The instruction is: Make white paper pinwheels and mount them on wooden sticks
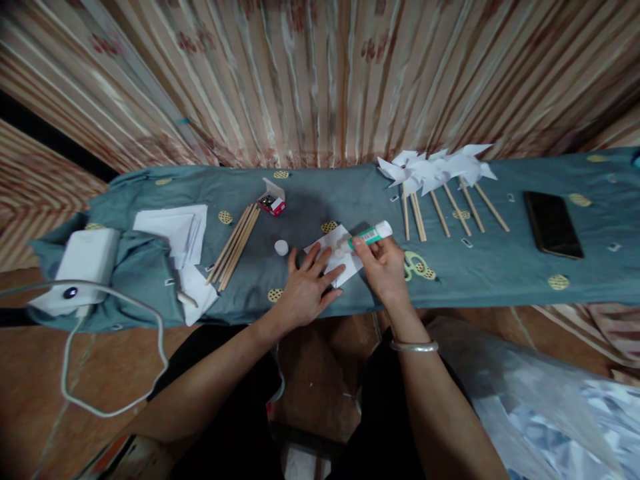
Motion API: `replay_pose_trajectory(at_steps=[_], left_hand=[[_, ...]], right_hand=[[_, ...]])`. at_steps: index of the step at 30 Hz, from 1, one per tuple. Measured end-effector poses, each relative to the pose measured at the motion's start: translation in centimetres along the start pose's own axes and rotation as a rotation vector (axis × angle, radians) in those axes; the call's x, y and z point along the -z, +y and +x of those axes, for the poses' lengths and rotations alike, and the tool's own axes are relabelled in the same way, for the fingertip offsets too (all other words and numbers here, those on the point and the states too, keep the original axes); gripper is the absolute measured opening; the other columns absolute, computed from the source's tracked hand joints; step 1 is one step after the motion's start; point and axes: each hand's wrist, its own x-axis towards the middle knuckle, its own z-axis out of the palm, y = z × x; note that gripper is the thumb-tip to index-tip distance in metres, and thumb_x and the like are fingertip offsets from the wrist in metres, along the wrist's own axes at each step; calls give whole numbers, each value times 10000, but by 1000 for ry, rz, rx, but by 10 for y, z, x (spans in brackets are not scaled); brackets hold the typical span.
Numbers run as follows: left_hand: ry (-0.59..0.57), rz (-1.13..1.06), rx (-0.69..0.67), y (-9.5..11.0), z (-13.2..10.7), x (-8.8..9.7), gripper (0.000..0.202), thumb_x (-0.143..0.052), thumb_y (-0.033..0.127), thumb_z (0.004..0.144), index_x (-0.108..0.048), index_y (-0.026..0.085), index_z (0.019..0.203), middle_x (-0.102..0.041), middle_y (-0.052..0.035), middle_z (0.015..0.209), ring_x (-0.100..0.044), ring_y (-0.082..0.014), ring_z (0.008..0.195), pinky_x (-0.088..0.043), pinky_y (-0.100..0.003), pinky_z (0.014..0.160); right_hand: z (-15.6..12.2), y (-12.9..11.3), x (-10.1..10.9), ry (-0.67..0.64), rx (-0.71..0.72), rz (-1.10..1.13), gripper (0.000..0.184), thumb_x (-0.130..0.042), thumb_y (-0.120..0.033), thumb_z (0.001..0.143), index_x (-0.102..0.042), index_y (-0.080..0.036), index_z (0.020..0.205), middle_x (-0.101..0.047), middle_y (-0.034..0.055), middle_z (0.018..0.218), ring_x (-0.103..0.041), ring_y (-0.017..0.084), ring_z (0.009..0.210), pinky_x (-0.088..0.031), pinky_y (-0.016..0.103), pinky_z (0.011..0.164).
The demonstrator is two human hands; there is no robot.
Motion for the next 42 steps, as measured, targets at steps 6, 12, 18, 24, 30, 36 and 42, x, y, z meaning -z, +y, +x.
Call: replay_pose_trajectory(at_steps=[6, 12, 18, 24, 30, 36, 42], left_hand=[[29, -48, -19, -4, -1, 5, 511, -457, 493, 931, -468, 264, 1388, -402, -150, 1513, -286, -344, 1435, -177, -699, 1092], [201, -115, 67, -24, -1, 19, 434, -389, 417, 972, -513, 204, 1331, -530, -126, 1406, -435, -244, 1334, -199, -533, 1151], [225, -148, 85, -25, 3, 19, 364, -479, 341, 940, -572, 195, 1260, -598, -104, 1307, -492, -241, 1233, -288, -471, 1096], [175, -197, 171, -15, 18, 17, 372, -510, 344, 923, -580, 186, 1253, -611, -95, 1271, -505, -245, 1190, -346, -443, 1024], [153, -200, 170, -11, 28, 17, 339, -550, 331, 903, -608, 180, 1201, -620, -85, 1264, -504, -257, 1188, -315, -468, 1057], [131, -198, 171, -10, 33, 16, 312, -574, 319, 885, -617, 186, 1164, -627, -77, 1251, -504, -262, 1191, -285, -484, 1074], [86, -230, 191, -7, 38, 16, 300, -608, 319, 861, -623, 204, 1138, -637, -63, 1247, -499, -266, 1201, -267, -479, 1081]], right_hand=[[1, -3, 3, 114, -183, 328, 392, -826, -509, 589, -630, -196, 719, -645, -10, 693, -605, 124, 608, -559, 293, 636], [1, -5, 11, 143, -232, 427, 406, -880, -482, 523, -638, -190, 669, -653, -17, 668, -620, 120, 578, -599, 299, 632], [-3, -3, 10, 104, -283, 428, 388, -887, -436, 521, -656, -181, 699, -679, -14, 689, -635, 109, 579, -602, 272, 629], [-2, -3, 3, 113, -388, 498, 314, -884, -344, 562, -645, -172, 670, -669, -9, 630, -640, 109, 566, -593, 245, 610], [-1, -5, 10, -10, -532, 691, 243, -806, -367, 679, -629, -206, 717, -702, 17, 672, -673, 146, 637, -604, 260, 624], [-4, -9, 22, -105, -582, 824, 199, -711, -389, 786, -630, -208, 793, -712, 15, 732, -668, 138, 642, -594, 260, 594], [-4, -16, 24, -168, -647, 971, 232, -796, -347, 716, -640, -190, 785, -706, -3, 731, -656, 88, 638, -565, 165, 597]])
